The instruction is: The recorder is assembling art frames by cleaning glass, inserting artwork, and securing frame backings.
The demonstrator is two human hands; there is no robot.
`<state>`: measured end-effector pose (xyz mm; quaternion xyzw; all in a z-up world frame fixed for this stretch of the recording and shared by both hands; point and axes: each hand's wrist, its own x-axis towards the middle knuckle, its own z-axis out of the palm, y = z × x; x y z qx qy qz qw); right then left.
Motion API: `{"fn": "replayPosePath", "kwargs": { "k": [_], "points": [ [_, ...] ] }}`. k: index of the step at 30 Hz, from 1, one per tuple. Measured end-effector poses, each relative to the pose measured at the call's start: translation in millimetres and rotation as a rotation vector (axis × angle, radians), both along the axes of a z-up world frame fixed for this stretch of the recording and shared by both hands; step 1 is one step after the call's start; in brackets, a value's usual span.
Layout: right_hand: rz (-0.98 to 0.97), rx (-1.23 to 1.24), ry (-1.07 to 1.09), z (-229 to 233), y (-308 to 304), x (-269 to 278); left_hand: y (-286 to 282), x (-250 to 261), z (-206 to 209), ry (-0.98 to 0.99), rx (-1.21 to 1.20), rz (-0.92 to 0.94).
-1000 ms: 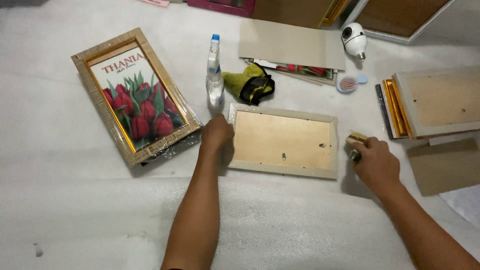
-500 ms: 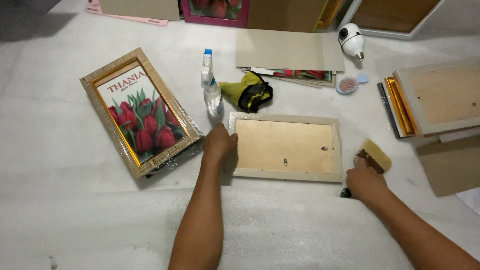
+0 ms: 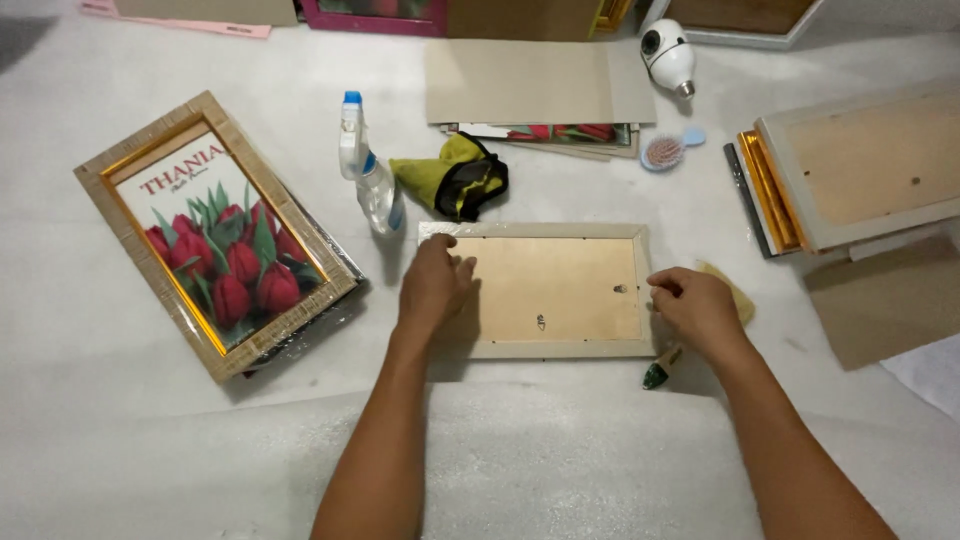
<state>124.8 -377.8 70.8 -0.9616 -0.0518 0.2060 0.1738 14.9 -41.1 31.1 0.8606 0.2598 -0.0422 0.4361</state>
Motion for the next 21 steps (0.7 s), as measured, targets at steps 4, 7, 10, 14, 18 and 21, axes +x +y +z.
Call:
{"fn": "replayPosePath", "kwargs": {
  "k": [4, 7, 10, 14, 18, 21],
  "points": [
    [-0.024, -0.031, 0.013, -28, -6, 9, 22, 2, -6, -0.008, 0.022, 0.073],
    [-0.029, -0.104, 0.083, -53, -7, 19, 30, 1, -2, -0.041, 0.009, 0.137],
    [-0.056, -0.087, 0.12, -59, -6, 23, 33, 0, 0, 0.003, 0.052, 0.131],
    [-0.06, -0.103, 0.13, -40, 13, 18, 41, -1, -11, 0.176, 0.112, 0.194],
    [-0.074, -0.043, 0.129, -43, 23, 17, 43, 3, -16, 0.276, 0.108, 0.22],
    [-0.062, -0.014, 0.1, -26, 33, 5, 39, -1, -8, 0.269, 0.058, 0.223]
  ]
}}
